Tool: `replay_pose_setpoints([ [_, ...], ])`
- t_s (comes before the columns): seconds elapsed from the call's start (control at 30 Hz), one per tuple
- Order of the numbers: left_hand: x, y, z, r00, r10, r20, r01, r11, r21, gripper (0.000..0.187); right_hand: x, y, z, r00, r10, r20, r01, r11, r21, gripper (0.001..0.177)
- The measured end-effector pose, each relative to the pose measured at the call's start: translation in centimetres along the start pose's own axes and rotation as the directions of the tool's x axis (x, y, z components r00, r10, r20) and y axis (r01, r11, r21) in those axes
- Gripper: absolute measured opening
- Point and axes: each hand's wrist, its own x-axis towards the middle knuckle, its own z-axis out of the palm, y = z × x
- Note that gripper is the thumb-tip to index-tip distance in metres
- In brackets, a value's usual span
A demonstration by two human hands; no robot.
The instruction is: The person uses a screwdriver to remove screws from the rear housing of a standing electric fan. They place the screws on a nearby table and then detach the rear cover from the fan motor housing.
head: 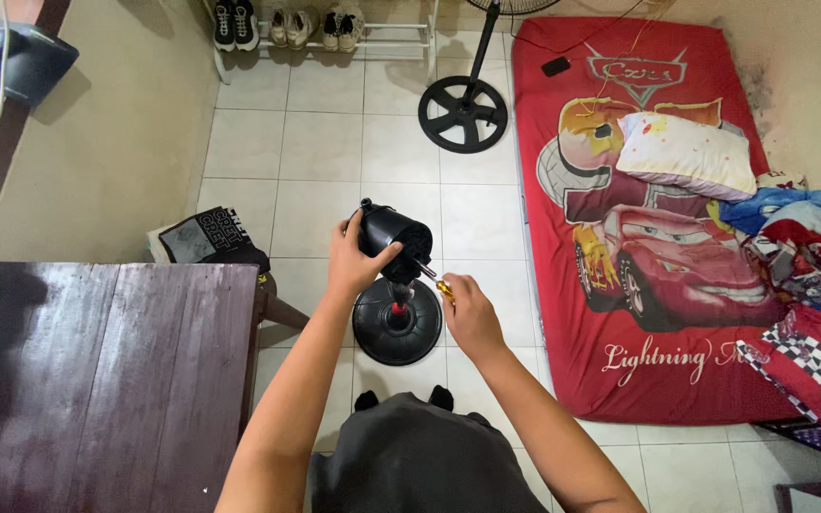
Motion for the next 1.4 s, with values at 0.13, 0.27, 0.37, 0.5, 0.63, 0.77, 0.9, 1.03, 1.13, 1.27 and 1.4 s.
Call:
replay_pose_setpoints([
  [0.13, -0.4, -0.6, 0.2, 1.000, 0.016, 0.014, -0.017, 1.000, 0.017, 0.109, -0.1, 0.9, 0.4, 0.973, 0.199, 0.121, -0.180, 0.972, -0.150, 0.033],
  [0.27, -1.1, -1.2, 0.4, 0.986, 0.151, -0.075, -0.141, 0.982, 0.123, 0.097, -0.1, 1.2, 0.7, 0.959, 0.233, 0.161, -0.187, 0.948, -0.258, 0.036],
  [0.37, -3.2, -1.5, 0.6, 0.909, 0.281, -0.308, -0.261, 0.959, 0.105, 0.067, 0.0, 0.9, 0.3, 0.983, 0.141, 0.118, -0.116, 0.973, -0.201, 0.027],
  [0.5, -7.6, -1.6, 1.7, 0.787, 0.458, -0.413, -0.430, 0.888, 0.165, 0.035, 0.2, 0.4, -0.4, 0.990, 0.096, 0.105, -0.089, 0.993, -0.073, 0.017],
  [0.63, -11.0, -1.2, 5.0, 0.984, 0.163, 0.069, -0.147, 0.971, -0.190, 0.016, 0.2, 0.4, -0.5, 0.986, 0.132, 0.097, -0.139, 0.988, 0.065, 0.017],
  [0.77, -9.6, -1.6, 8.9, 0.943, -0.216, 0.253, 0.333, 0.604, -0.724, 0.021, 0.2, 1.2, -0.3, 0.992, 0.102, 0.073, -0.115, 0.973, 0.199, 0.020],
  [0.9, -8.1, -2.6, 11.0, 0.842, -0.372, 0.390, 0.464, 0.131, -0.876, 0.021, 0.4, 1.7, -0.1, 0.952, 0.270, 0.142, -0.288, 0.949, 0.128, 0.029],
  [1.03, -7.2, -2.7, 12.6, 0.778, -0.481, 0.404, 0.452, -0.017, -0.892, 0.018, 0.3, 1.8, -0.4, 0.893, 0.368, 0.259, -0.382, 0.924, 0.006, 0.022],
  [1.13, -7.1, -2.0, 13.4, 0.718, -0.572, 0.397, 0.437, -0.072, -0.896, 0.016, 0.2, 1.9, -0.7, 0.954, 0.234, 0.187, -0.255, 0.962, 0.094, 0.019],
  [1.27, -7.7, -1.4, 12.9, 0.730, -0.551, 0.404, 0.467, -0.028, -0.884, 0.015, -0.1, 2.3, -1.2, 0.972, 0.178, 0.153, -0.198, 0.973, 0.122, 0.017],
  [1.4, -8.0, -1.0, 12.3, 0.746, -0.524, 0.411, 0.468, -0.026, -0.883, 0.011, -0.1, 2.6, -1.3, 0.972, 0.171, 0.162, -0.194, 0.972, 0.136, 0.016],
])
